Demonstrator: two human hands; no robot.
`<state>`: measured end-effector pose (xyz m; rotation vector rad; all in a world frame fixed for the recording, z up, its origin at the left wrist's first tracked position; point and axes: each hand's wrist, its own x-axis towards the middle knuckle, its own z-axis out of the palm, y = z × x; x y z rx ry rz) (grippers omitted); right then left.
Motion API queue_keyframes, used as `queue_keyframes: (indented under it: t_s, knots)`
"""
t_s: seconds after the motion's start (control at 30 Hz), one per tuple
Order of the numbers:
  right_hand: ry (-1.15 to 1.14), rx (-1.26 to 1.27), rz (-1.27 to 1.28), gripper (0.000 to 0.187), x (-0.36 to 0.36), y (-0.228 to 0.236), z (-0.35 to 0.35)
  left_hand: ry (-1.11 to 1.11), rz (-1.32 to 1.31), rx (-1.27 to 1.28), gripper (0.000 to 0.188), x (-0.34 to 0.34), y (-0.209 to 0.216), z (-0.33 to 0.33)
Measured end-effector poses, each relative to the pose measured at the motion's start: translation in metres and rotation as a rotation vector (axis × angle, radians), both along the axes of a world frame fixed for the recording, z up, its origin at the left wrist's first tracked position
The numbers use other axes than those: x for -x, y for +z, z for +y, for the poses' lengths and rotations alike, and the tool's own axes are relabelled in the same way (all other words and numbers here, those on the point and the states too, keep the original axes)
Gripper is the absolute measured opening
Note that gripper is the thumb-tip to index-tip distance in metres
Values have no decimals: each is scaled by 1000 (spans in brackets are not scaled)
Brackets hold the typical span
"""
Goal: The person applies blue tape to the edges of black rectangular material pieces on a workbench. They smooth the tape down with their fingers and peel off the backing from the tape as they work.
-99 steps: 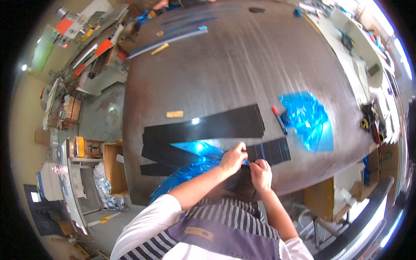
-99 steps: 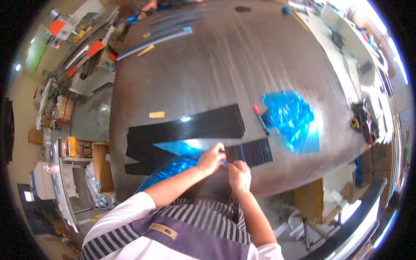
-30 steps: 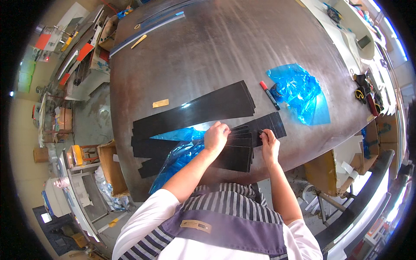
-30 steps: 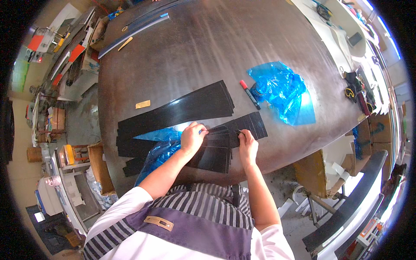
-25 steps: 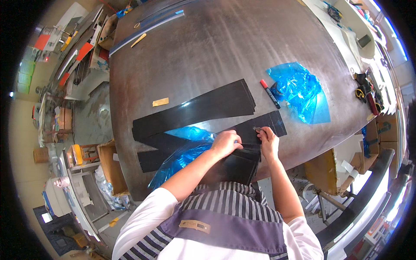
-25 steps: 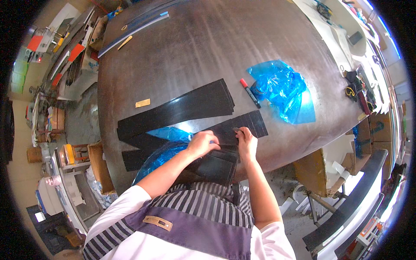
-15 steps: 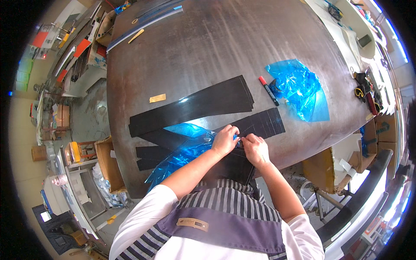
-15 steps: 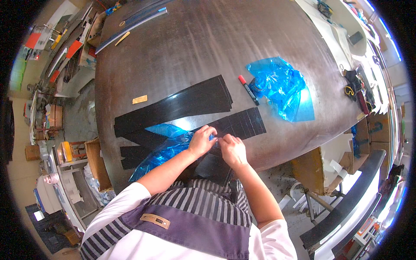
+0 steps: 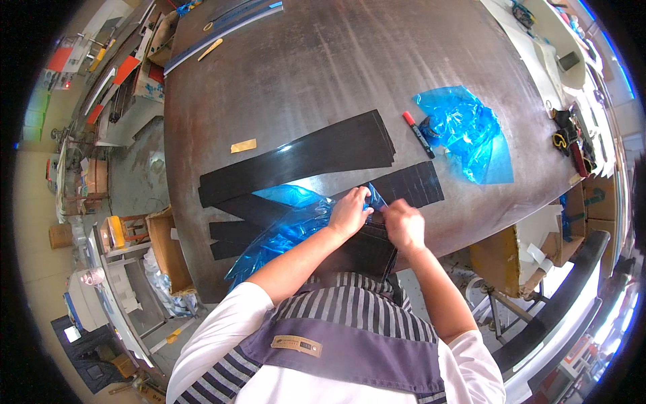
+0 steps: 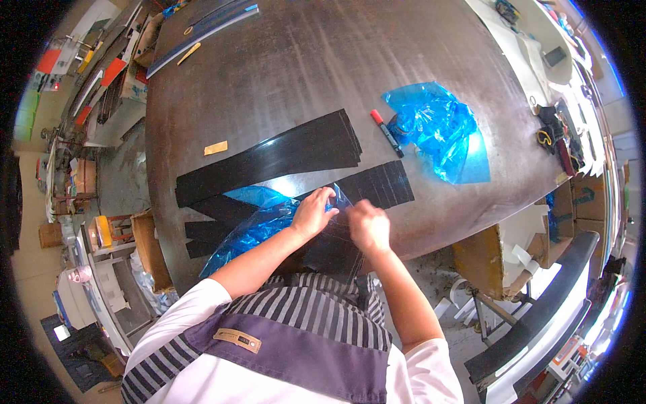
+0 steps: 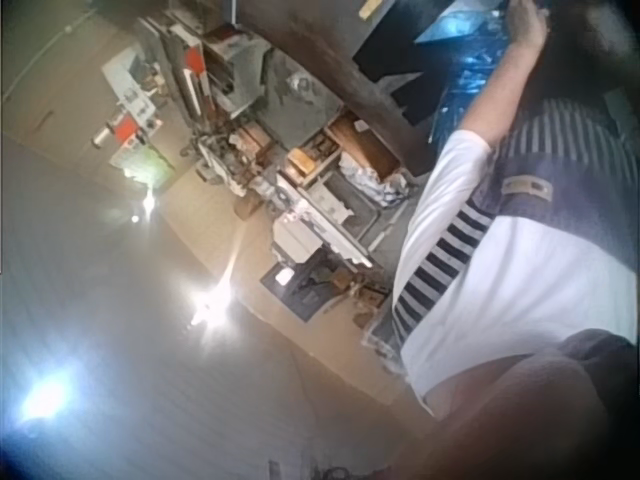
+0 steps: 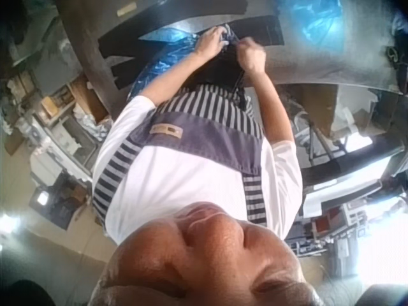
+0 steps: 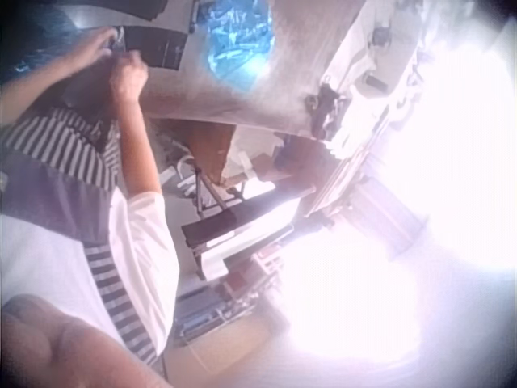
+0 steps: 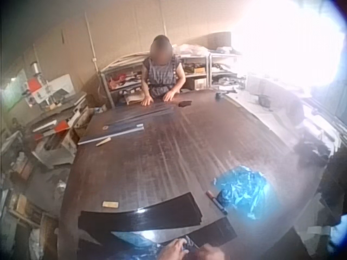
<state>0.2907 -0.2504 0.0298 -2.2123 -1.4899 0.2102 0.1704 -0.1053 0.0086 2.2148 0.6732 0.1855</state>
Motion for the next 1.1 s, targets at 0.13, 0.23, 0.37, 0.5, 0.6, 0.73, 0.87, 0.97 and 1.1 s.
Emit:
queue_keyframes:
  t_s: [0.13,0.23,0.37,0.5,0.6,0.73,0.87,0.97,1.1]
  knots:
    - [-94,150,11,6,2,-1,1,86,-11,-16,49,-4,10,-5]
    - [3,-103,171,10,-3,2,0,-73,151,-67,38,-6,24,3]
    - [-309,-141,409,10,-8,-7,2,20,-339,-32,20,-2,-17,23]
    - [-449,-122,574,13,-7,-11,2,497,-273,437,16,13,-25,39]
    - [-502,-287,728,14,-15,-25,-1,239,-118,-142,14,4,10,25]
    - [-606,-251,567,15,-33,-20,0,276,21,-118,17,5,18,27]
    - [-596,-169,541,15,-34,-26,0,339,-140,-248,17,5,7,33]
    - [-597,-183,514,15,-32,-32,-1,290,-14,-174,14,9,13,39]
    - [-588,-229,643,15,-36,-39,2,-10,59,1,14,2,27,19]
